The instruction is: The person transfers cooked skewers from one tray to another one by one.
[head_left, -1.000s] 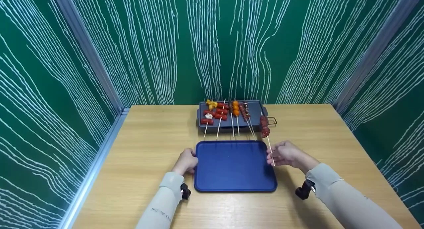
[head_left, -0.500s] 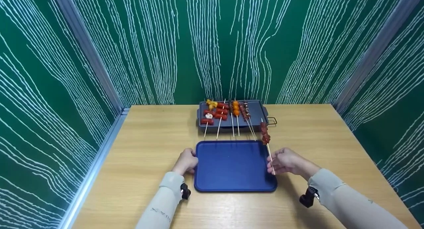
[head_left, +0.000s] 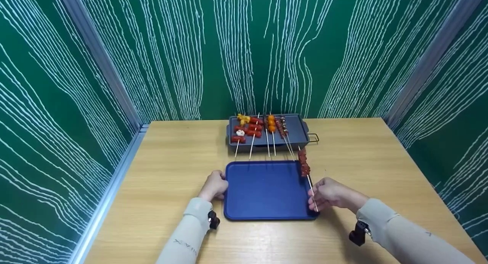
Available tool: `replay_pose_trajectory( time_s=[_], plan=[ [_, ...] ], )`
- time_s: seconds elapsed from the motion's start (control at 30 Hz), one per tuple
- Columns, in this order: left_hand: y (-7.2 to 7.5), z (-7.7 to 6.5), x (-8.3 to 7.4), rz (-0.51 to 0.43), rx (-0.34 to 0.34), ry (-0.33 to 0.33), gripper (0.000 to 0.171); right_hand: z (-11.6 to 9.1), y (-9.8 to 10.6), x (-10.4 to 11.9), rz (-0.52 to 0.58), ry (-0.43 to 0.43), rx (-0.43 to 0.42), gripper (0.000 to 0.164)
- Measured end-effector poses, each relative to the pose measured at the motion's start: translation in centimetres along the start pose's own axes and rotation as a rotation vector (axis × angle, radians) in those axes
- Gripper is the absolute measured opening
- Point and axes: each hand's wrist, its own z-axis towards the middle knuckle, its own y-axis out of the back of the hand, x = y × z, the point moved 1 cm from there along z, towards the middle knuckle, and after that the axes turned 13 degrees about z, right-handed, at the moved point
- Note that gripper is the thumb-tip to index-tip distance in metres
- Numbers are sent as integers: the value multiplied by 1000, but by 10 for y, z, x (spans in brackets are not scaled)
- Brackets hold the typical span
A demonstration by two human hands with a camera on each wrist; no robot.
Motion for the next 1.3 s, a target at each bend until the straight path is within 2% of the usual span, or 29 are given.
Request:
replay_pose_trajectory(
  time_s=[0.8, 1.07, 1.3],
  plan=[
    [3, 2, -1, 30, 3, 2, 27, 8, -8, -15, 4, -44, -10, 18],
    [1, 1, -1, 24, 1, 18, 25, 9, -12, -16, 26, -60, -56, 21],
    [2, -1, -2, 26, -7, 10, 28, 8, -15, -16, -13, -44, -79, 12]
  ],
)
